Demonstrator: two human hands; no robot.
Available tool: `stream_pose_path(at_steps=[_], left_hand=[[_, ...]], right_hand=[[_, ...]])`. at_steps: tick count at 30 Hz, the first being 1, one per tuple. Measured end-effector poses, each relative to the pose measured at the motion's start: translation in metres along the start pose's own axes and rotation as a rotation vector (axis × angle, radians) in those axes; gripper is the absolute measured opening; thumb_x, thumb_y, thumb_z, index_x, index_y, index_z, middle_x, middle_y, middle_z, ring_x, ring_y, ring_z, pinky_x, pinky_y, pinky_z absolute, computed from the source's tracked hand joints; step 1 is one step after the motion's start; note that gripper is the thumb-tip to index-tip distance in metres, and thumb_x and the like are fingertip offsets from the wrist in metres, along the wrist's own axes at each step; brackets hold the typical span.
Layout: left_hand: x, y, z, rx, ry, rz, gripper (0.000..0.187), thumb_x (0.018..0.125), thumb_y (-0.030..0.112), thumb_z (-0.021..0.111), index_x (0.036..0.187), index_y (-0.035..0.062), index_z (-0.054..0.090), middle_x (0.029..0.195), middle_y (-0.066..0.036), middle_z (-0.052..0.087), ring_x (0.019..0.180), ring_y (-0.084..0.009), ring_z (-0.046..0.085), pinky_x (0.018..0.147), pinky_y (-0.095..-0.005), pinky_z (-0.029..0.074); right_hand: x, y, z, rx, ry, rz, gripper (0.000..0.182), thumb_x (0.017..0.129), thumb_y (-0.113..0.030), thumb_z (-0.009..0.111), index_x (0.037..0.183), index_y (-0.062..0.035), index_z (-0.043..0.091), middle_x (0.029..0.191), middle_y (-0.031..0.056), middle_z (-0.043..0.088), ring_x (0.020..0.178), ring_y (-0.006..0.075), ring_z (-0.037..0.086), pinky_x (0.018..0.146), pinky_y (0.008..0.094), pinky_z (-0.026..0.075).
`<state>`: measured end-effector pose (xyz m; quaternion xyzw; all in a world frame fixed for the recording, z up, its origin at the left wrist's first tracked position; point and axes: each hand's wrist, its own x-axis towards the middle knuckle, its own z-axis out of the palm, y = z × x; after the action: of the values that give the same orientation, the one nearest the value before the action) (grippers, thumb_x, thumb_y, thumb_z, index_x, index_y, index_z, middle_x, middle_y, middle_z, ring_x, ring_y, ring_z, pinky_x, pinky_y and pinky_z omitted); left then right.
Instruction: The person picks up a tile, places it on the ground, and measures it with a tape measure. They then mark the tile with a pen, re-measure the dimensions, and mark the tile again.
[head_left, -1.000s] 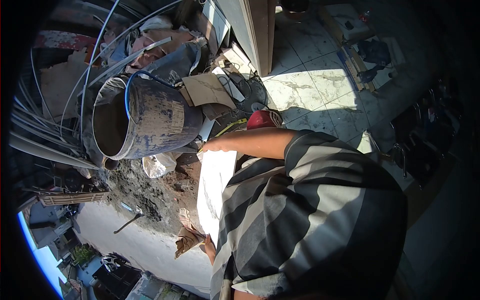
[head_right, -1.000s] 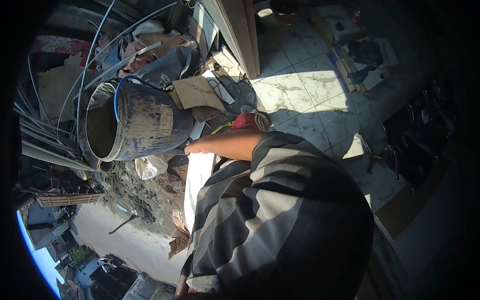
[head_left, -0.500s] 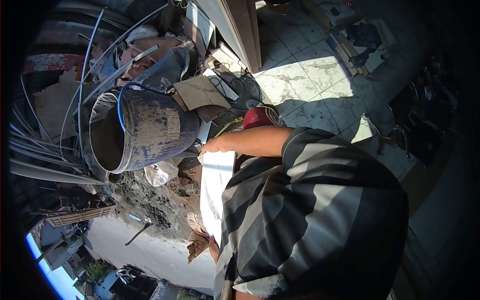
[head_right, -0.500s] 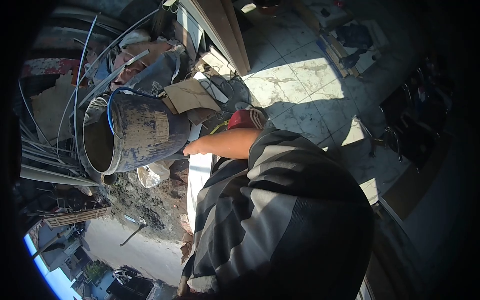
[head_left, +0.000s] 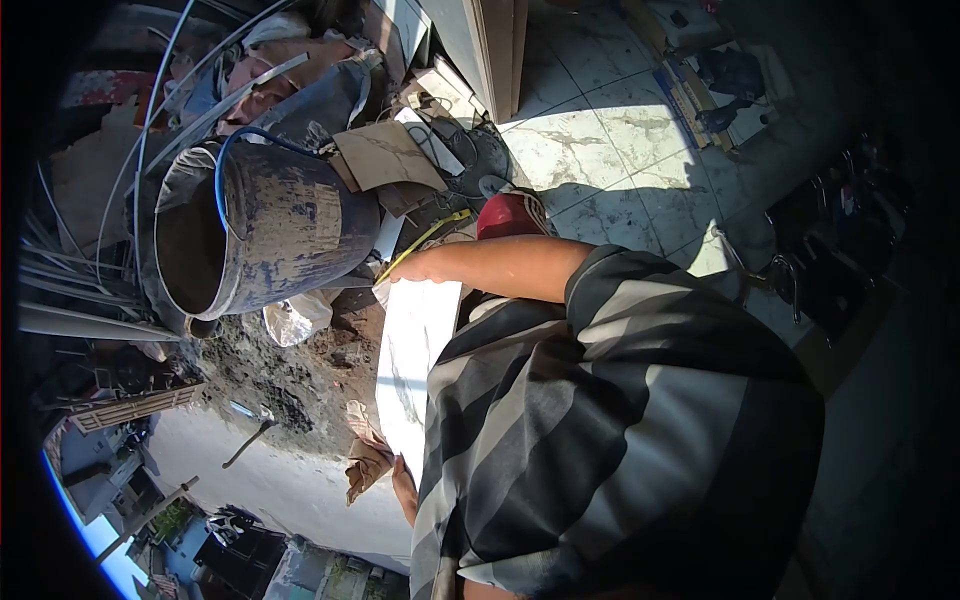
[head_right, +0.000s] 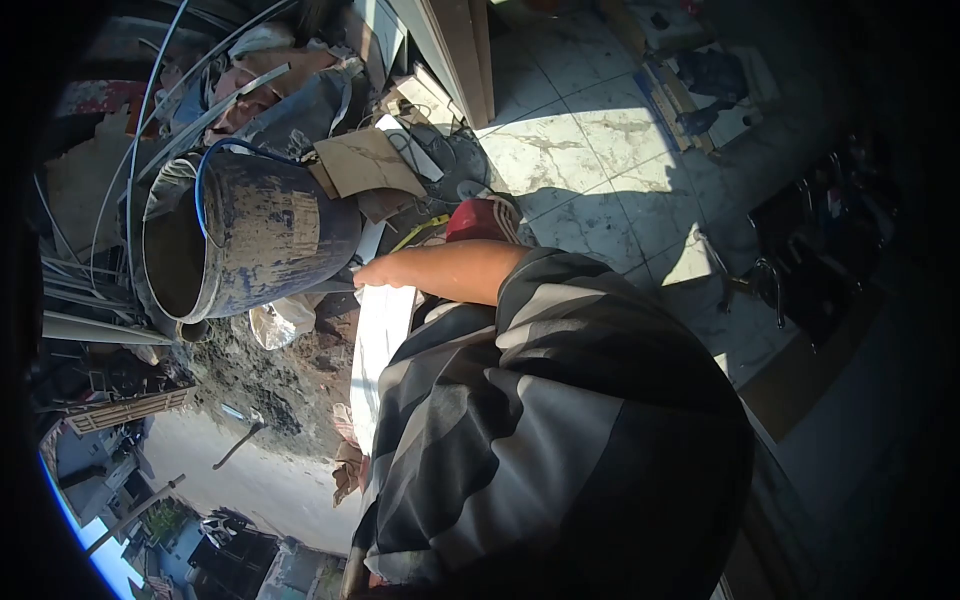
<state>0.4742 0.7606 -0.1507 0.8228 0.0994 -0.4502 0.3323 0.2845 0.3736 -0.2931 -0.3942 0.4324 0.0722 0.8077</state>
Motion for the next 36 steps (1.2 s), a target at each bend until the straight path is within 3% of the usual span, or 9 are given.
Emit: stream_pose_path(at_steps=[4,10,11,13,19,21,29,32,36], left_hand=[[-0.008,0.003,0.005,-0.006,0.017,0.007,0.038,0.096,0.028,0.050,0.115,-0.0046,0.059,0.108,-0.009,0.063,0.093,-0.0182,0.062,0.084,-0.0269,0.047],[0.005,-0.034,0.005,-0.372,0.094,0.076,0.035,0.096,0.025,0.052,0.111,-0.0056,0.060,0.103,-0.007,0.064,0.091,-0.0165,0.060,0.082,-0.0257,0.047],[0.027,-0.064,0.001,-0.388,0.221,0.183,0.037,0.096,0.025,0.053,0.113,-0.0067,0.060,0.105,-0.008,0.064,0.093,-0.0164,0.060,0.084,-0.0257,0.047],[-0.025,-0.024,0.029,-0.388,0.222,-0.037,0.039,0.095,0.025,0.053,0.116,-0.0076,0.057,0.108,-0.010,0.063,0.096,-0.0166,0.061,0.087,-0.0258,0.046],[-0.018,-0.106,0.054,-0.888,0.048,-0.155,0.040,0.095,0.022,0.048,0.121,-0.0073,0.053,0.108,-0.014,0.064,0.089,-0.0246,0.065,0.078,-0.0335,0.053],[-0.020,-0.126,0.065,-0.885,0.071,-0.258,0.041,0.095,0.023,0.048,0.122,-0.0076,0.052,0.110,-0.015,0.063,0.091,-0.0248,0.065,0.080,-0.0334,0.053],[-0.030,-0.198,0.101,-1.061,0.043,-0.362,0.042,0.096,0.022,0.047,0.124,-0.0079,0.051,0.113,-0.018,0.062,0.094,-0.0276,0.064,0.083,-0.0336,0.052],[-0.035,-0.194,0.105,-1.050,0.114,-0.379,0.042,0.095,0.021,0.049,0.125,-0.0090,0.050,0.115,-0.019,0.061,0.095,-0.0283,0.064,0.084,-0.0346,0.052],[-0.026,-0.207,0.110,-1.209,0.069,-0.331,0.042,0.095,0.020,0.050,0.124,-0.0105,0.050,0.113,-0.020,0.062,0.095,-0.0292,0.065,0.082,-0.0367,0.054]], right_hand=[[-0.011,-0.008,0.001,0.125,-0.100,0.096,0.051,0.087,-0.035,0.051,0.123,0.0004,0.055,0.130,0.0204,0.053,0.115,0.0297,0.053,0.095,0.0409,0.041],[-0.018,-0.038,0.017,0.043,-0.194,0.029,0.048,0.090,-0.032,0.050,0.124,-0.0004,0.055,0.121,0.0182,0.058,0.114,0.0269,0.055,0.094,0.0411,0.043],[-0.021,-0.048,0.023,0.007,-0.131,0.074,0.046,0.088,-0.032,0.052,0.119,0.0030,0.057,0.113,0.0201,0.060,0.101,0.0282,0.061,0.083,0.0422,0.049],[-0.008,-0.044,0.027,-0.028,-0.073,0.098,0.047,0.086,-0.033,0.057,0.110,0.0075,0.058,0.103,0.0230,0.062,0.084,0.0306,0.067,0.070,0.0426,0.054],[0.046,-0.012,0.036,-0.407,0.041,0.185,0.046,0.086,-0.035,0.059,0.107,0.0056,0.059,0.100,0.0206,0.062,0.082,0.0286,0.065,0.070,0.0422,0.054],[0.050,-0.004,0.038,-0.414,-0.039,0.349,0.059,0.082,-0.037,0.061,0.125,0.0029,0.053,0.124,0.0183,0.053,0.109,0.0287,0.051,0.090,0.0407,0.042],[0.048,0.008,0.059,-0.592,-0.042,0.464,0.055,0.083,-0.034,0.060,0.121,0.0047,0.054,0.114,0.0194,0.057,0.096,0.0269,0.056,0.082,0.0394,0.045],[0.047,0.007,0.069,-0.715,-0.009,0.340,0.046,0.086,-0.035,0.059,0.111,0.0037,0.058,0.099,0.0204,0.062,0.079,0.0278,0.064,0.070,0.0409,0.053],[0.031,-0.007,0.076,-0.704,-0.041,0.329,0.047,0.085,-0.035,0.059,0.112,0.0045,0.057,0.097,0.0214,0.062,0.077,0.0287,0.064,0.069,0.0419,0.053]])
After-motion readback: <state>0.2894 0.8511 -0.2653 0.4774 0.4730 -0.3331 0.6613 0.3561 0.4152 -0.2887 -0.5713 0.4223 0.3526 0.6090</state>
